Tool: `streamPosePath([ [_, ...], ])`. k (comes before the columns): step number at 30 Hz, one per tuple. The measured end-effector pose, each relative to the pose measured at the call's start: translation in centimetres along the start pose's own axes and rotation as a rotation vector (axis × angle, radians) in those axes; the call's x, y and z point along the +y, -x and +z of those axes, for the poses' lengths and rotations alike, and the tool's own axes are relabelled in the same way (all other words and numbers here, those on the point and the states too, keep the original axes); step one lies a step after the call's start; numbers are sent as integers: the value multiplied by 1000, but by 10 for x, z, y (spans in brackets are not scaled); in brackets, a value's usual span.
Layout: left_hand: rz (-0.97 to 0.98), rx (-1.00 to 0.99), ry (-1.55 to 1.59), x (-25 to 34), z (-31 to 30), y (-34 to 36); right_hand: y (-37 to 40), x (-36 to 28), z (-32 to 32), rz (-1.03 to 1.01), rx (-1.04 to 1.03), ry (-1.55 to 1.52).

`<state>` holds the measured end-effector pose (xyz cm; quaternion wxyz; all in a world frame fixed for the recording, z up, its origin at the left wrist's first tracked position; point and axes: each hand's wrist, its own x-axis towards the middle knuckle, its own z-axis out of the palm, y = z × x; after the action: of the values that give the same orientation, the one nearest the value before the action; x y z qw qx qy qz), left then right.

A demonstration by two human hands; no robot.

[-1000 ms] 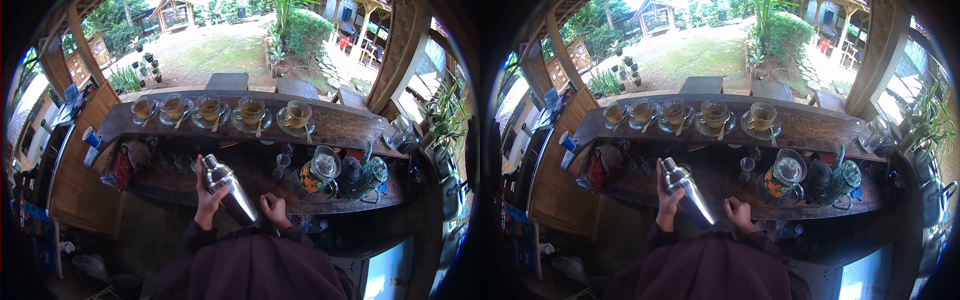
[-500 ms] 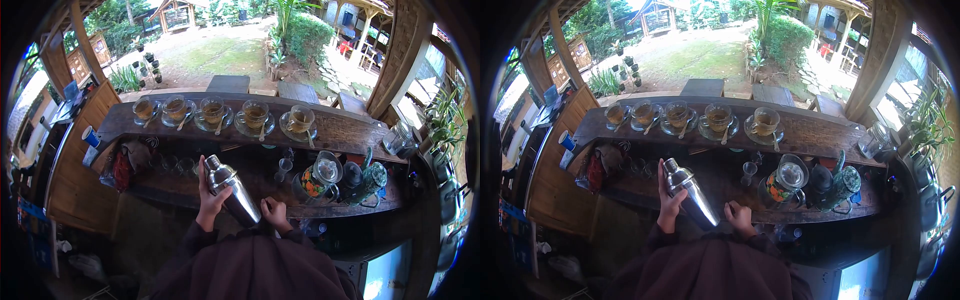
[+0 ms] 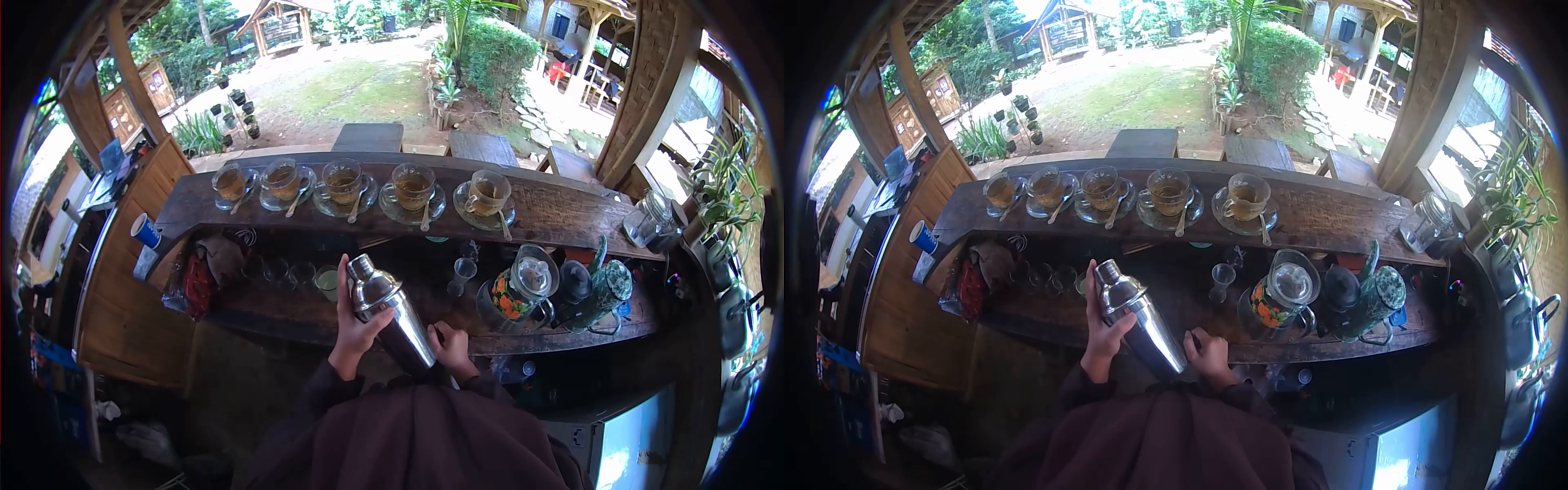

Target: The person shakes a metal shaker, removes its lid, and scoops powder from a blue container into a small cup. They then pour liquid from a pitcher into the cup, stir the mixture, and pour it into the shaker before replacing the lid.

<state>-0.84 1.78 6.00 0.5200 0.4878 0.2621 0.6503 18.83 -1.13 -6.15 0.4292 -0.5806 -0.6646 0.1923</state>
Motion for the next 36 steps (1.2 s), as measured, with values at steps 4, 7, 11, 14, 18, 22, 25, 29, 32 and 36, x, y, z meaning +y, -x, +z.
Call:
streamPosePath([
  [4, -99, -86, -35, -23, 9, 21, 1, 10, 5, -7, 2, 18],
  [7, -140, -43, -28, -34, 12, 28, 3, 13, 5, -8, 14, -10],
  [11, -89, 49, 28, -9, 2, 7, 3, 5, 2, 11, 15, -18],
  [14, -66, 63, 48, -2, -7, 2, 2, 6, 5, -3, 13, -9],
  [18, -200, -1, 34, -25, -3, 23, 2, 4, 4, -18, 27, 14],
  [22, -213, 11, 40, -35, -2, 30, 2, 6, 4, -46, 49, 20],
  [25, -99, 69, 34, -9, -10, 8, 2, 4, 3, 1, 20, 2],
  [29, -65, 71, 43, 3, -15, 3, 0, 0, 2, 18, 36, -32],
  [32, -153, 0, 30, -29, -13, 29, 2, 3, 5, -1, 45, -8],
  [36, -208, -18, -21, -42, -10, 42, 1, 0, 1, 2, 32, -11],
])
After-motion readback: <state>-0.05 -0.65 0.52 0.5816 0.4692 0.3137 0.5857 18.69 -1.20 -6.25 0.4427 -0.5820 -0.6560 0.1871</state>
